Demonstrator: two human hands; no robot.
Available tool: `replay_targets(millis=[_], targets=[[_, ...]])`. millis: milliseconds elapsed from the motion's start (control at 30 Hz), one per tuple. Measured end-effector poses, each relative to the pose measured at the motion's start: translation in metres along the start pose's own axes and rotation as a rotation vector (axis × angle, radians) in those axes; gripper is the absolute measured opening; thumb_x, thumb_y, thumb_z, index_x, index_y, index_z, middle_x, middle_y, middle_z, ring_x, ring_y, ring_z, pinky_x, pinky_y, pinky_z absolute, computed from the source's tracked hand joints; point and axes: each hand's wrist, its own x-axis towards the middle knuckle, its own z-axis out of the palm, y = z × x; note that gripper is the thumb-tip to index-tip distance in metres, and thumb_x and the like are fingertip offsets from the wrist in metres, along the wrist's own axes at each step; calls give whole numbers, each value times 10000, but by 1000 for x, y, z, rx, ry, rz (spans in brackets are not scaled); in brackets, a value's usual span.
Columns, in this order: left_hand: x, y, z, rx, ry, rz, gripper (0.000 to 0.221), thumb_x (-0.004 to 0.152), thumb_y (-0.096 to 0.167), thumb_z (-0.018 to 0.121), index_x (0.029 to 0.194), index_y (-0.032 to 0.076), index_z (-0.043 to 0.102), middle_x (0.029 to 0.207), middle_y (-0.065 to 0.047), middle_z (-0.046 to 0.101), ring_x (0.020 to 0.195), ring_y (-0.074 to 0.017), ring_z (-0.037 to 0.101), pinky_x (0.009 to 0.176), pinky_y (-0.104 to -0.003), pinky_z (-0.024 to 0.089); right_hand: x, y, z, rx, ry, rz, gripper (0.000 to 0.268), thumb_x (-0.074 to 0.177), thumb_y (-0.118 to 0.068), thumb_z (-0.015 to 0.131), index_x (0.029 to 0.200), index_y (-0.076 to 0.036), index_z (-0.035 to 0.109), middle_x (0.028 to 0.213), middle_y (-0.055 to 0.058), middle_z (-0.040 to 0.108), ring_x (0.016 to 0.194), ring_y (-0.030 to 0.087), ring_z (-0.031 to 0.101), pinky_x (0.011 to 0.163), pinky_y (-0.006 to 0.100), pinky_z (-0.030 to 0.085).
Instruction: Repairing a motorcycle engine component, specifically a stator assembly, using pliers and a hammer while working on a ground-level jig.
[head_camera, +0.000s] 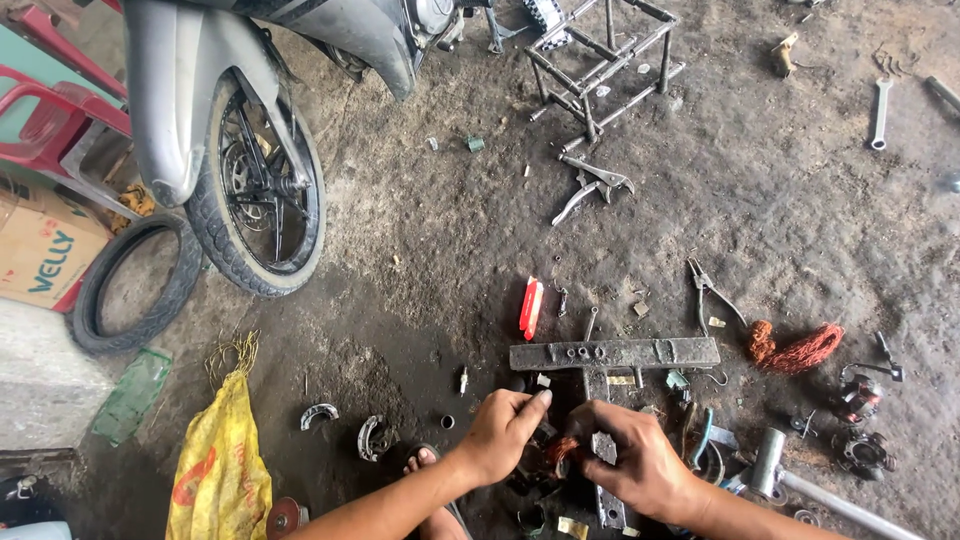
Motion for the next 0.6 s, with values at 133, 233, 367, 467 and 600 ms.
replay_targets(millis=[133,233,367,467,600], targets=[[-8,19,-1,-1,127,195,502,1071,309,522,684,-11,539,579,-87,510,539,-143,470,515,-387,368,-1,9,2,-44,99,102,264,724,-13,741,982,-16,685,912,52,747,876,129,708,841,306,581],[-12,30,-5,46,154,356,433,1064,228,511,707,-18,524,605,-107,526,524,-210,522,528,-390,388,-1,26,7,229,155,269,172,799,-4,730,969,-4,704,899,62,738,873,127,665,827,316,558],[-13,24,-6,24,235,443,331,1016,150,499,743,-20,574,637,-109,562,549,-237,587,535,-386,434,0,40,18,689,290,361,174,843,-25,741,1006,-2,688,912,60,723,848,151,673,801,335,559],[-15,13,-10,-2,178,580,297,1002,131,506,753,-23,557,686,-107,579,586,-233,601,558,-366,479,-5,45,20,1017,209,459,225,835,-71,717,1048,-25,659,928,58,716,868,176,683,819,351,570],[-13,15,-16,16,149,672,264,985,123,535,769,-24,568,706,-112,580,607,-243,620,574,-370,498,-4,26,22,1087,260,668,255,827,-59,715,1072,-53,643,921,60,704,857,201,685,823,372,567]])
